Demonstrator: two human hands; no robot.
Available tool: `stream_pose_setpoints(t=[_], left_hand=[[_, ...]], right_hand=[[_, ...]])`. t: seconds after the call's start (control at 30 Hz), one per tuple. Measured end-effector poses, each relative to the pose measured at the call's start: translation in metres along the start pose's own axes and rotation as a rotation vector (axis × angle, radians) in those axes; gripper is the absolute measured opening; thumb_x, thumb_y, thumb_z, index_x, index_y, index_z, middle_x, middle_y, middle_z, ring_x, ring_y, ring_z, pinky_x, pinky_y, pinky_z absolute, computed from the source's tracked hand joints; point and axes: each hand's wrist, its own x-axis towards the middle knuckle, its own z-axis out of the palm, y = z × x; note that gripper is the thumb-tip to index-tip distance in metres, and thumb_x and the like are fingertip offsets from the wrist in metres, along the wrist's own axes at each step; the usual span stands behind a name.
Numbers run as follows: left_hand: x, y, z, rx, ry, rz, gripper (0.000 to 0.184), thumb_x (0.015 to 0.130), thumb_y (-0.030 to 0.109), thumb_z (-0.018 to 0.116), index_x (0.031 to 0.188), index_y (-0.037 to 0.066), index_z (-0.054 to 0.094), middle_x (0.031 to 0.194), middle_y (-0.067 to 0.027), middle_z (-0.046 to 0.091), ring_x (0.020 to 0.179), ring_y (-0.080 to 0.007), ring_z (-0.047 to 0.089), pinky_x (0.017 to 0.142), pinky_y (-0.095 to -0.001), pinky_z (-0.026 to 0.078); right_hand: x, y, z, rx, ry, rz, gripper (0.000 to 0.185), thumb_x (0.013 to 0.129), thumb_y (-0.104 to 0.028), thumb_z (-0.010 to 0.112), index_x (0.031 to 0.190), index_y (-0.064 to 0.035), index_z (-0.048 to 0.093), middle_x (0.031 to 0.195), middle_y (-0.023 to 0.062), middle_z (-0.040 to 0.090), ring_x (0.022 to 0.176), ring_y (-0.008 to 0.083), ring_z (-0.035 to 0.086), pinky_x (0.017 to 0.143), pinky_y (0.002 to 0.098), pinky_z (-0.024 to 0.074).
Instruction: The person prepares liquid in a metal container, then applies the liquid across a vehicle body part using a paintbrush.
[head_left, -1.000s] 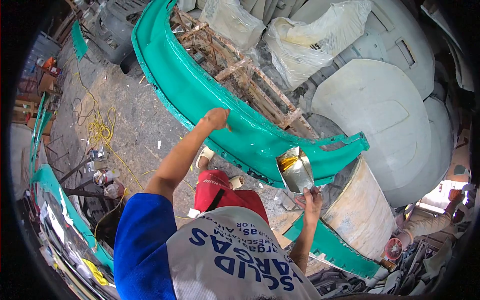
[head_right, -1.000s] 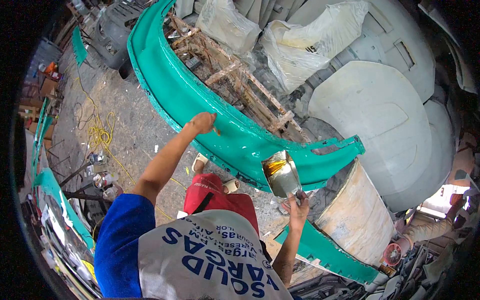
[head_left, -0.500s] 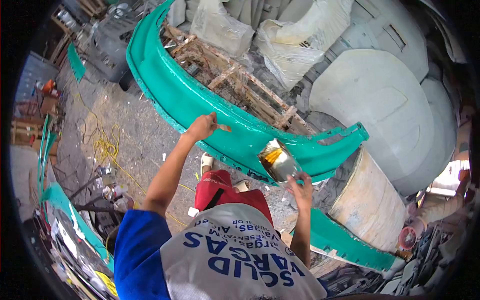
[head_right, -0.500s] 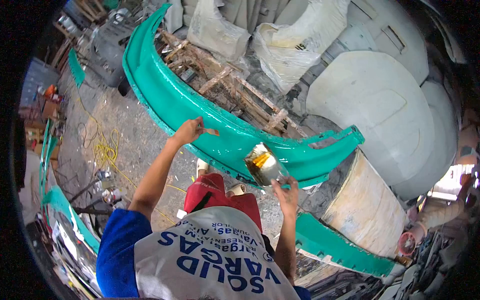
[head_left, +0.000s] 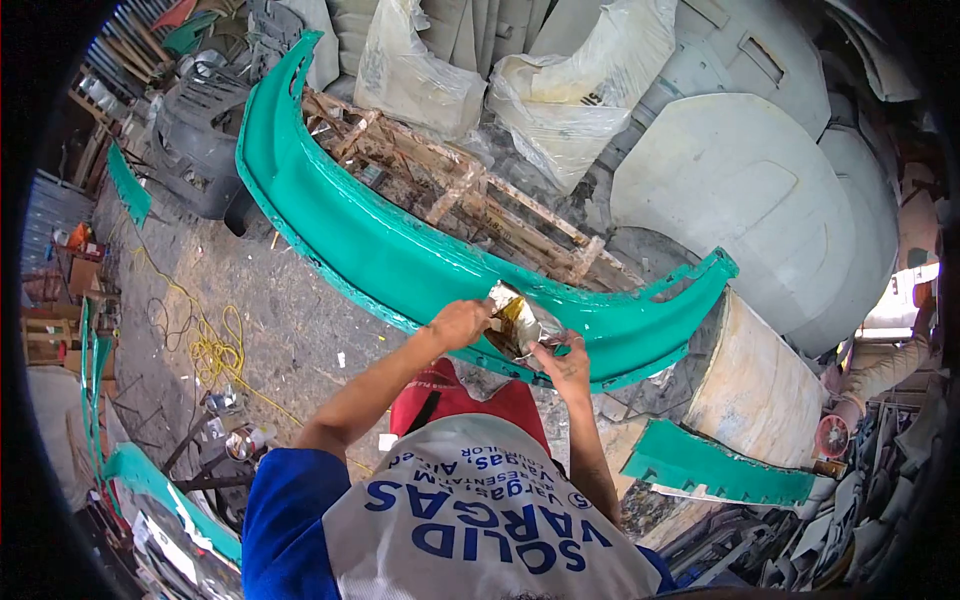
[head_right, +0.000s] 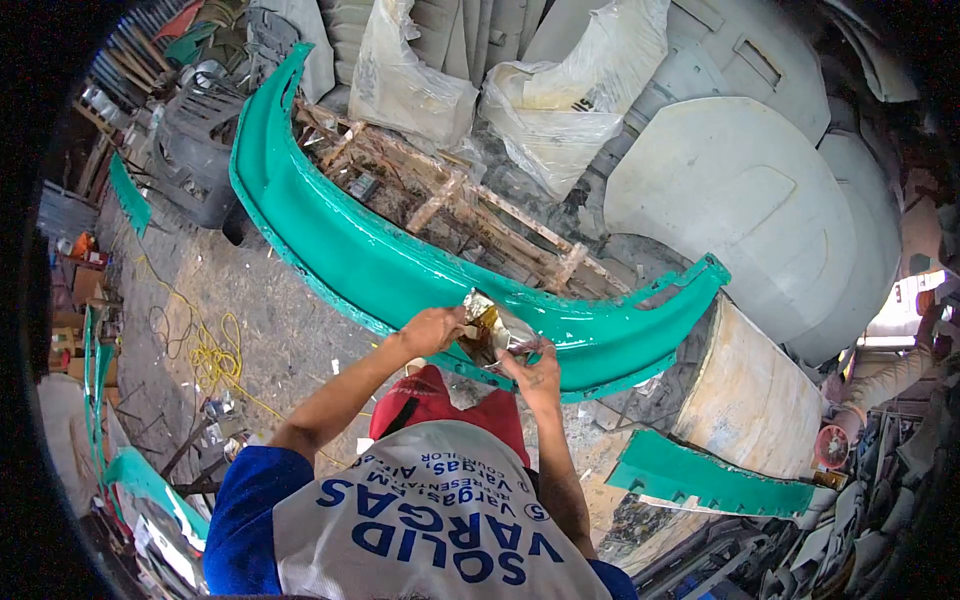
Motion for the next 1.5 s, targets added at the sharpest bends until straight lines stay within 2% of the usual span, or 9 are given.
stream_pose_setpoints(t=[0.1, 0.23, 0.53, 0.73, 0.8, 1.17, 1.2, 1.27, 1.5], left_hand=[[-0.02, -0.04, 0.004, -0.352, 0.209, -0.051, 0.02, 0.086, 0.012, 0.068, 0.095, -0.001, 0.056, 0.077, -0.022, 0.065, 0.072, -0.0355, 0.068, 0.061, -0.0435, 0.053], [-0.029, -0.085, 0.012, -0.794, 0.367, -0.312, 0.025, 0.087, 0.017, 0.074, 0.088, -0.001, 0.057, 0.072, -0.0172, 0.063, 0.061, -0.0253, 0.062, 0.054, -0.036, 0.047], [0.016, -0.148, 0.055, -0.735, 0.533, -0.498, 0.025, 0.085, 0.019, 0.075, 0.085, -0.002, 0.06, 0.066, -0.0093, 0.061, 0.057, -0.0133, 0.052, 0.05, -0.0345, 0.042], [-0.01, -0.121, 0.058, -0.788, 0.926, -0.659, 0.025, 0.092, 0.02, 0.068, 0.086, 0.001, 0.054, 0.064, -0.0049, 0.054, 0.054, -0.0115, 0.047, 0.049, -0.0304, 0.04], [0.004, -0.088, 0.083, -1.133, 1.192, -0.903, 0.028, 0.096, 0.028, 0.065, 0.092, 0.004, 0.05, 0.065, -0.0019, 0.05, 0.052, -0.0104, 0.044, 0.045, -0.0282, 0.039], [0.06, 0.05, 0.158, -1.456, 0.984, -0.902, 0.03, 0.094, 0.03, 0.064, 0.1, 0.005, 0.047, 0.075, -0.0051, 0.052, 0.047, -0.0151, 0.048, 0.037, -0.0315, 0.045], [0.055, 0.041, 0.154, -1.452, 1.0, -0.902, 0.03, 0.094, 0.03, 0.064, 0.1, 0.005, 0.047, 0.075, -0.0051, 0.052, 0.047, -0.0151, 0.048, 0.037, -0.0315, 0.045], [0.04, 0.003, 0.136, -1.146, 0.526, -0.915, 0.03, 0.09, 0.027, 0.067, 0.098, 0.001, 0.053, 0.074, -0.0091, 0.057, 0.048, -0.0189, 0.053, 0.037, -0.0335, 0.047], [0.015, -0.107, 0.081, -0.974, 0.868, -0.966, 0.032, 0.092, 0.027, 0.064, 0.097, -0.003, 0.056, 0.071, -0.0135, 0.06, 0.057, -0.0269, 0.062, 0.043, -0.0403, 0.048]], right_hand=[[0.011, 0.03, 0.018, 0.013, 0.059, -0.04, 0.073, 0.076, -0.028, 0.083, 0.126, 0.0106, 0.047, 0.103, 0.0144, 0.066, 0.076, 0.0174, 0.067, 0.055, 0.0287, 0.0572], [0.014, 0.031, 0.027, 0.007, 0.11, 0.022, 0.064, 0.076, -0.026, 0.082, 0.121, 0.0066, 0.05, 0.103, 0.0125, 0.065, 0.077, 0.0164, 0.066, 0.055, 0.0297, 0.0573], [-0.002, 0.023, -0.017, 0.152, 0.193, 0.218, 0.069, 0.078, -0.027, 0.081, 0.126, 0.005, 0.044, 0.111, 0.0128, 0.059, 0.083, 0.0201, 0.065, 0.06, 0.0338, 0.0593], [-0.025, 0.008, -0.067, 0.17, 0.194, 0.206, 0.06, 0.083, -0.023, 0.078, 0.126, 0.0023, 0.044, 0.102, 0.0093, 0.058, 0.082, 0.0189, 0.065, 0.067, 0.0358, 0.0603], [-0.035, -0.002, -0.078, 0.183, 0.217, 0.222, 0.06, 0.083, -0.023, 0.078, 0.125, 0.0037, 0.045, 0.105, 0.0104, 0.057, 0.08, 0.0177, 0.064, 0.067, 0.0355, 0.0606], [-0.044, 0.015, -0.137, 0.104, 0.148, 0.142, 0.063, 0.084, -0.025, 0.076, 0.129, 0.008, 0.045, 0.118, 0.0149, 0.053, 0.081, 0.0179, 0.061, 0.063, 0.0323, 0.06], [-0.043, 0.017, -0.14, 0.105, 0.136, 0.135, 0.063, 0.084, -0.025, 0.076, 0.129, 0.008, 0.045, 0.118, 0.0149, 0.053, 0.081, 0.0179, 0.061, 0.063, 0.0323, 0.06], [-0.042, 0.021, -0.146, 0.074, 0.115, 0.133, 0.064, 0.085, -0.025, 0.076, 0.13, 0.0079, 0.044, 0.119, 0.015, 0.053, 0.08, 0.0176, 0.061, 0.063, 0.032, 0.0595], [-0.045, 0.019, -0.142, 0.079, 0.094, 0.141, 0.059, 0.086, -0.022, 0.074, 0.128, 0.0081, 0.046, 0.115, 0.0133, 0.055, 0.079, 0.0164, 0.06, 0.063, 0.0321, 0.0597]])
